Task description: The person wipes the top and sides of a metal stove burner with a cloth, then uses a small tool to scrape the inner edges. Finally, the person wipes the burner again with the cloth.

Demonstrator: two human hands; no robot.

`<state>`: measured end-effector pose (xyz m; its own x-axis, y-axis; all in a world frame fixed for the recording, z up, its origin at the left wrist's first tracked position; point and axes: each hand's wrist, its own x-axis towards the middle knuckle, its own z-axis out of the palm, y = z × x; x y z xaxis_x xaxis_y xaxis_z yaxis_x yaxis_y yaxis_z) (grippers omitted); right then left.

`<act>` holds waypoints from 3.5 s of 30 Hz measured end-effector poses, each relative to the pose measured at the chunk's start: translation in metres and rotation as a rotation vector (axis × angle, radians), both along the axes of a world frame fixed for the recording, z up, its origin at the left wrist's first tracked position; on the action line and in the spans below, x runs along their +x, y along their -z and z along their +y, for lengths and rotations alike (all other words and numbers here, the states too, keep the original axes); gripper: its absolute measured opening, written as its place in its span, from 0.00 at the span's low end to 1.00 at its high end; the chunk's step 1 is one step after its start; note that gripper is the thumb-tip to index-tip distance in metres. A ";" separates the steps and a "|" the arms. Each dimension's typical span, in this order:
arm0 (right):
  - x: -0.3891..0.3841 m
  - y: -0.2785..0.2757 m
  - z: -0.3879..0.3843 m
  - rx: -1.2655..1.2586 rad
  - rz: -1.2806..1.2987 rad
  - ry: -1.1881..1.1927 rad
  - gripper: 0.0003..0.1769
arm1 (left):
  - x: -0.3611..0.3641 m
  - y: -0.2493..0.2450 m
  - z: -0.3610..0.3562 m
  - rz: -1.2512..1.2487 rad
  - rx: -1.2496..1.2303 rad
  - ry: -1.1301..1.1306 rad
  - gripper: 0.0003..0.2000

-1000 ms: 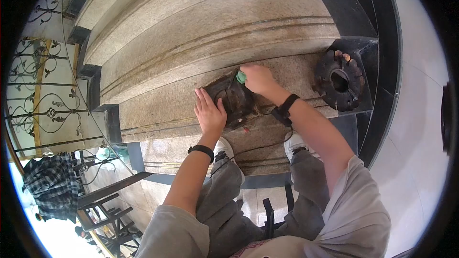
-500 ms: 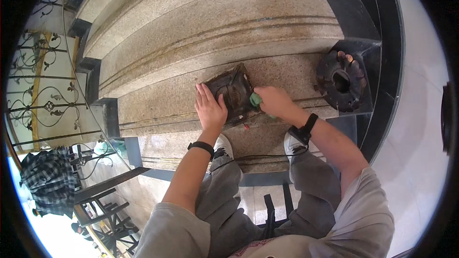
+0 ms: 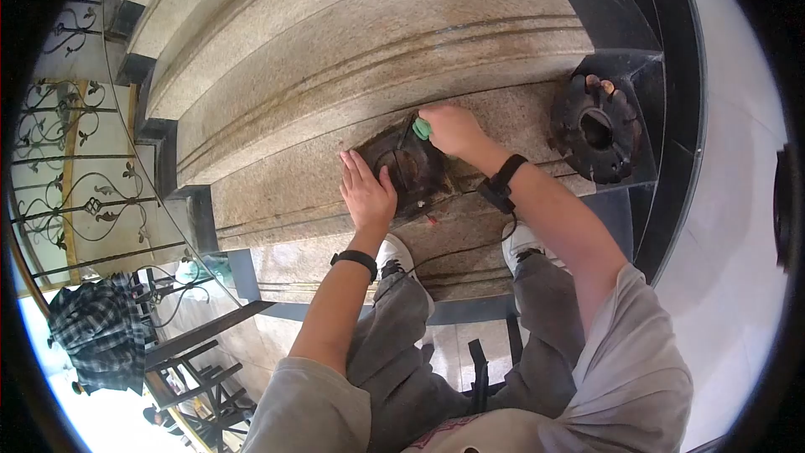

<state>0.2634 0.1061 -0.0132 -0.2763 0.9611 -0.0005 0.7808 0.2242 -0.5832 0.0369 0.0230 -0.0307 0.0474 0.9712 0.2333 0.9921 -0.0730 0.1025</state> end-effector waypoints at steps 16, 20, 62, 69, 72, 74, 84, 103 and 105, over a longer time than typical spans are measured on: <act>0.032 -0.018 -0.079 -0.147 0.055 -0.176 0.15 | 0.000 -0.001 -0.001 -0.017 0.009 0.008 0.35; 0.024 -0.014 -0.064 -0.101 0.014 -0.138 0.15 | -0.002 0.004 0.001 0.004 0.028 0.008 0.35; -0.024 -0.005 -0.009 0.120 -0.119 0.077 0.08 | 0.001 0.002 0.001 0.024 -0.031 -0.022 0.35; -0.013 -0.020 -0.049 0.051 -0.142 -0.093 0.07 | 0.002 -0.001 0.000 0.001 -0.034 -0.024 0.35; -0.014 -0.029 -0.059 -0.069 -0.225 -0.177 0.06 | 0.002 -0.002 0.000 0.003 -0.046 -0.026 0.35; -0.017 -0.029 -0.061 -0.072 -0.241 -0.121 0.07 | 0.002 -0.003 0.000 -0.006 -0.047 -0.027 0.35; -0.033 -0.017 -0.014 -0.009 -0.169 0.067 0.08 | 0.002 0.000 0.001 0.004 -0.042 -0.027 0.35; -0.019 -0.015 -0.068 0.030 -0.108 0.011 0.07 | 0.001 0.000 0.003 0.000 -0.016 -0.028 0.35; -0.020 -0.016 -0.059 0.032 -0.079 0.024 0.06 | 0.000 0.002 0.003 0.000 0.000 -0.020 0.35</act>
<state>0.2430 0.0476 0.0029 -0.2537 0.9672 0.0094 0.8296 0.2226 -0.5121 0.0371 0.0261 -0.0327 0.0281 0.9719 0.2335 0.9934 -0.0532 0.1020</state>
